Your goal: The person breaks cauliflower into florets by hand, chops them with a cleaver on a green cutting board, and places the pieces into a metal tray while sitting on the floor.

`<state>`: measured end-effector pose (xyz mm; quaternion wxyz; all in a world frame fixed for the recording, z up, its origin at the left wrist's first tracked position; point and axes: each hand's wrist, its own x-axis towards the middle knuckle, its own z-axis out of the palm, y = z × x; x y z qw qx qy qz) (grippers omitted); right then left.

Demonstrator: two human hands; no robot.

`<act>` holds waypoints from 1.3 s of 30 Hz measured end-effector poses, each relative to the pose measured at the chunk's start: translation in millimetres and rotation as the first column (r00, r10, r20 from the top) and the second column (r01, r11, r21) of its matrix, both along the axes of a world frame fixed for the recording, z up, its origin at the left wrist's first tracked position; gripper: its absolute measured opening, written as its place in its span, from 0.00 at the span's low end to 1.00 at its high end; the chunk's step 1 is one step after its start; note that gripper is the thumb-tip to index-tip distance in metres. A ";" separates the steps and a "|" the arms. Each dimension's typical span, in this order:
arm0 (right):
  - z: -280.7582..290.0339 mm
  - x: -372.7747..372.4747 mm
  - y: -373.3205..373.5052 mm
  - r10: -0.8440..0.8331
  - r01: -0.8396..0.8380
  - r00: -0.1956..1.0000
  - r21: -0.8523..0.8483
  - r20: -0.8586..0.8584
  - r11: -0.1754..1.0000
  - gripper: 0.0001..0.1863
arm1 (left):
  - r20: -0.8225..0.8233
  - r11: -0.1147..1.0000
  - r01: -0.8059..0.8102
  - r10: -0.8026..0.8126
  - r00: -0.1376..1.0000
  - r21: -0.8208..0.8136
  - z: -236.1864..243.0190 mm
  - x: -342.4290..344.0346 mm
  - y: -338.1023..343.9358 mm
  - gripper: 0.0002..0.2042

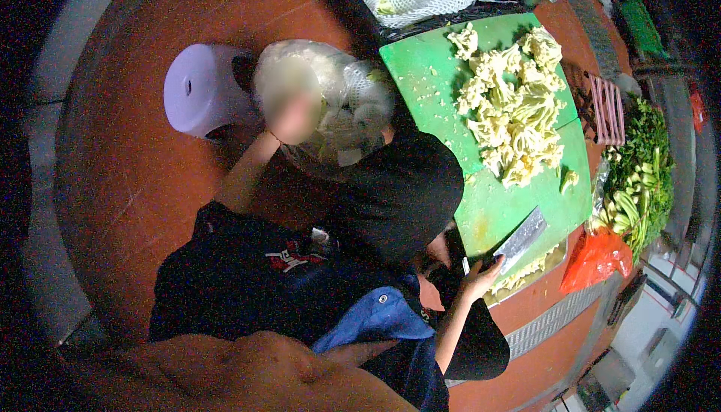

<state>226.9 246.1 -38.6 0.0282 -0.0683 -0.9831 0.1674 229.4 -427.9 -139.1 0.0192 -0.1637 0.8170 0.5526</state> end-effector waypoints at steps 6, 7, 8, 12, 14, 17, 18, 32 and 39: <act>4.9 9.2 -3.8 -0.109 0.109 0.994 0.006 0.019 0.994 0.36 | -0.059 0.867 0.234 -0.288 0.956 -0.439 77.0 -18.5 -2.8 0.19; 3.1 9.6 -1.3 -0.097 0.097 0.995 0.009 0.006 0.995 0.36 | -0.066 0.854 0.300 -0.359 0.931 -0.425 81.8 -22.3 -13.7 0.17; 1.4 10.3 1.2 -0.087 0.087 0.996 0.013 -0.008 0.996 0.36 | -0.055 0.851 0.289 -0.347 0.936 -0.438 88.1 -30.4 -29.8 0.14; -1.0 3.5 3.4 -0.040 0.040 0.999 -0.010 0.003 0.999 0.36 | -0.388 0.790 -0.441 0.281 0.878 -0.425 109.1 -41.3 -125.6 0.06; 6.6 4.2 -6.2 -0.071 0.072 0.997 -0.032 0.025 0.997 0.35 | -0.423 0.867 -0.431 0.303 0.854 -0.250 141.1 -48.4 -191.1 0.05; 15.6 7.5 -14.1 -0.176 0.178 0.981 -0.012 0.081 0.984 0.35 | -0.742 0.147 -0.743 0.077 0.666 -0.653 166.9 -57.8 -165.8 0.09; 14.9 10.9 -13.6 -0.164 0.164 0.985 0.000 0.049 0.986 0.35 | -0.727 0.354 -0.715 0.126 0.676 -0.603 178.6 -60.5 -127.6 0.10; -4.8 10.9 5.0 -0.025 0.026 0.999 0.052 -0.030 0.998 0.37 | 0.651 0.696 0.502 -0.065 0.756 -0.514 -26.8 -75.1 33.2 0.19; 4.2 6.4 0.0 -0.010 0.009 1.000 0.032 0.005 0.999 0.38 | -0.081 0.790 -0.119 0.088 0.993 -0.601 -88.4 -92.3 -22.8 0.19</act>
